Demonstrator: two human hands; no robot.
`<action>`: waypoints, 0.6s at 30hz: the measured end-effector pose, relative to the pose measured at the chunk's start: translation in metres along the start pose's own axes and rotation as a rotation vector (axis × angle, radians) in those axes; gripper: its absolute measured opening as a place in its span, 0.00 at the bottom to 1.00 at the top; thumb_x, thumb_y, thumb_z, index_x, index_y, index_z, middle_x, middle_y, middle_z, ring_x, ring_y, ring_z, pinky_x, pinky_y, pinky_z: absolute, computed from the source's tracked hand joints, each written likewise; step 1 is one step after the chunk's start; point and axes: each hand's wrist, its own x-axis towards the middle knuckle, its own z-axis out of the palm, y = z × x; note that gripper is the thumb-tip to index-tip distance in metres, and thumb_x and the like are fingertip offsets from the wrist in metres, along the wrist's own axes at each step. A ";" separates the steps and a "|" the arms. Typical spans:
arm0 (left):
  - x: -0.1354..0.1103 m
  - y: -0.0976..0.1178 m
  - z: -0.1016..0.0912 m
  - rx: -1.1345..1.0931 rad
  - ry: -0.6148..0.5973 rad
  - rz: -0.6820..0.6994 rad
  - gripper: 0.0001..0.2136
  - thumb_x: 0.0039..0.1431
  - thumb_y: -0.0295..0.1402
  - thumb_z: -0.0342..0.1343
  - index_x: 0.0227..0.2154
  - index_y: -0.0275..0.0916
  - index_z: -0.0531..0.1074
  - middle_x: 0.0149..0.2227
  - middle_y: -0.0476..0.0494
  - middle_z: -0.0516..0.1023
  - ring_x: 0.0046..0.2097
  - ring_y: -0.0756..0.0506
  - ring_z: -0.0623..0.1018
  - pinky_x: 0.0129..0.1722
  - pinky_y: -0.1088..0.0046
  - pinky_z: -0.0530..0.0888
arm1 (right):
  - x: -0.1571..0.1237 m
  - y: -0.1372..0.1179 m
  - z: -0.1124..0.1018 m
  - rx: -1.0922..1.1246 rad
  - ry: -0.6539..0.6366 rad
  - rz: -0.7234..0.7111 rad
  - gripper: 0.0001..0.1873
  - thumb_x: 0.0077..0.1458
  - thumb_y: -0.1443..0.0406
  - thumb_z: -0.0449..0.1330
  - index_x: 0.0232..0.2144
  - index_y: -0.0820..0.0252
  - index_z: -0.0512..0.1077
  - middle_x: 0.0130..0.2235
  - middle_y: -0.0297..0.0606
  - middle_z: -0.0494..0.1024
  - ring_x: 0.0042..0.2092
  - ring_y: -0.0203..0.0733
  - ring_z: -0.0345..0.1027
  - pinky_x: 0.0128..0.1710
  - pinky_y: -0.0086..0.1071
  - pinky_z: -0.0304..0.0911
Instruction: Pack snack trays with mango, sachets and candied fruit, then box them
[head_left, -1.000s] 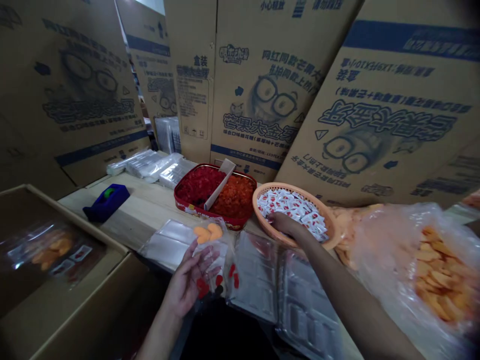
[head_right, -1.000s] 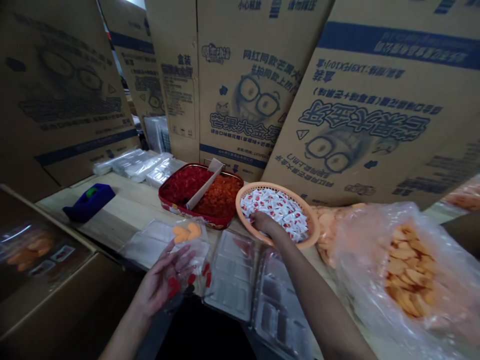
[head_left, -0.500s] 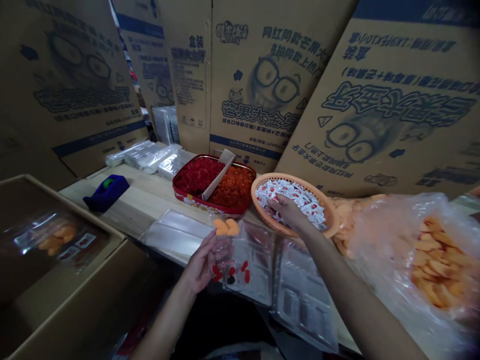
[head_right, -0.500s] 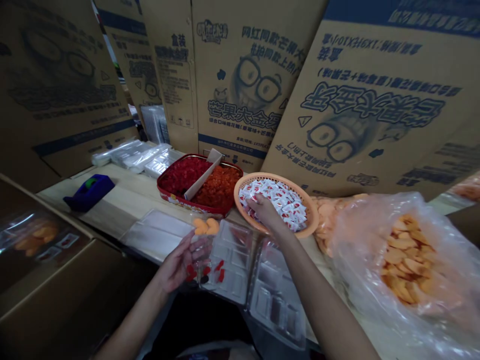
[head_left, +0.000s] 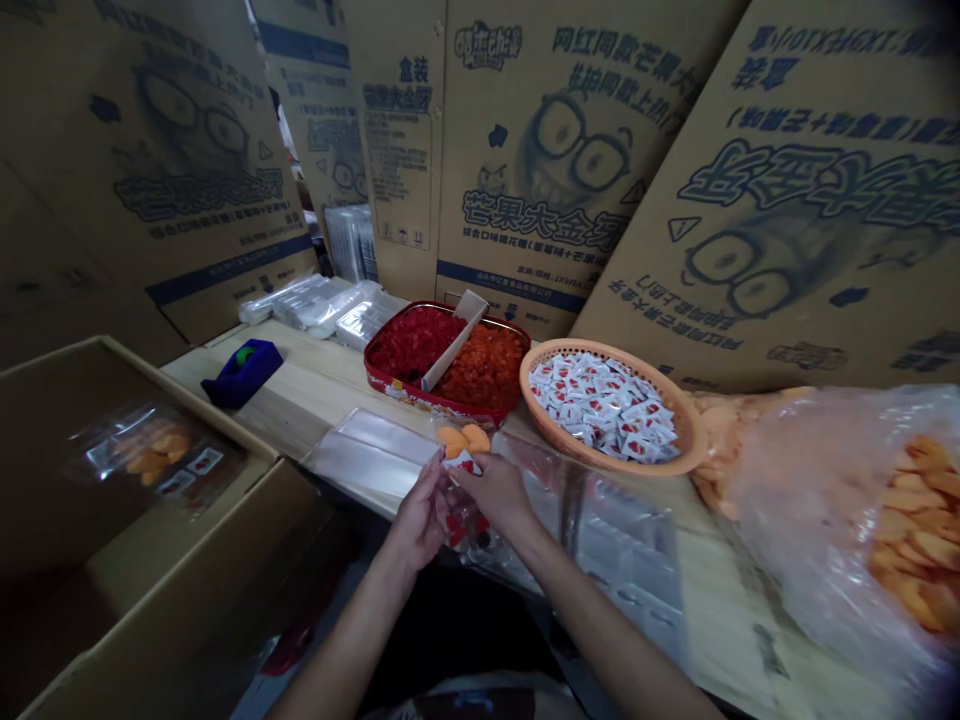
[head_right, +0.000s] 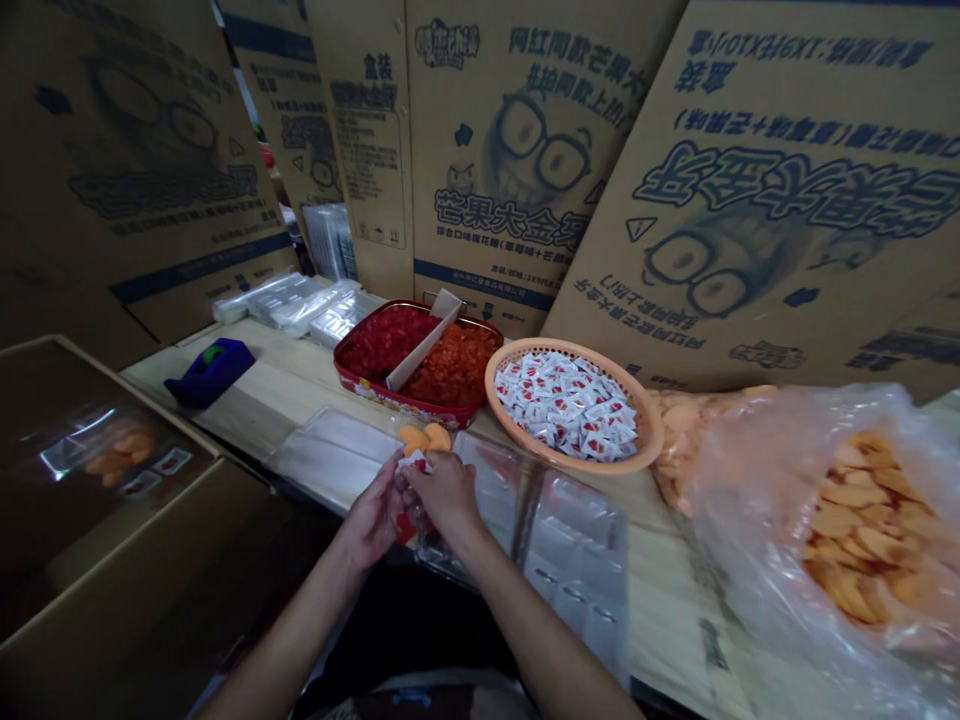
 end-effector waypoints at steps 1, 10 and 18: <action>0.000 0.000 0.000 0.002 0.003 -0.007 0.22 0.53 0.39 0.54 0.52 0.49 0.61 0.35 0.49 0.75 0.29 0.49 0.75 0.31 0.70 0.72 | -0.002 -0.001 0.001 -0.092 0.039 -0.032 0.11 0.51 0.60 0.55 0.28 0.60 0.74 0.34 0.39 0.75 0.39 0.44 0.66 0.36 0.33 0.55; 0.001 -0.002 -0.001 0.005 0.030 -0.032 0.24 0.52 0.39 0.55 0.53 0.49 0.59 0.43 0.45 0.74 0.32 0.47 0.76 0.30 0.70 0.72 | -0.022 0.000 -0.008 -0.345 0.122 -0.162 0.13 0.57 0.62 0.50 0.34 0.56 0.74 0.39 0.41 0.73 0.42 0.44 0.64 0.41 0.34 0.54; -0.002 -0.002 -0.006 0.090 0.066 0.003 0.33 0.48 0.31 0.59 0.56 0.48 0.52 0.44 0.42 0.74 0.40 0.43 0.76 0.42 0.62 0.70 | 0.037 0.051 -0.099 -0.565 0.402 -0.033 0.13 0.53 0.69 0.50 0.38 0.63 0.71 0.39 0.46 0.72 0.42 0.43 0.65 0.38 0.31 0.56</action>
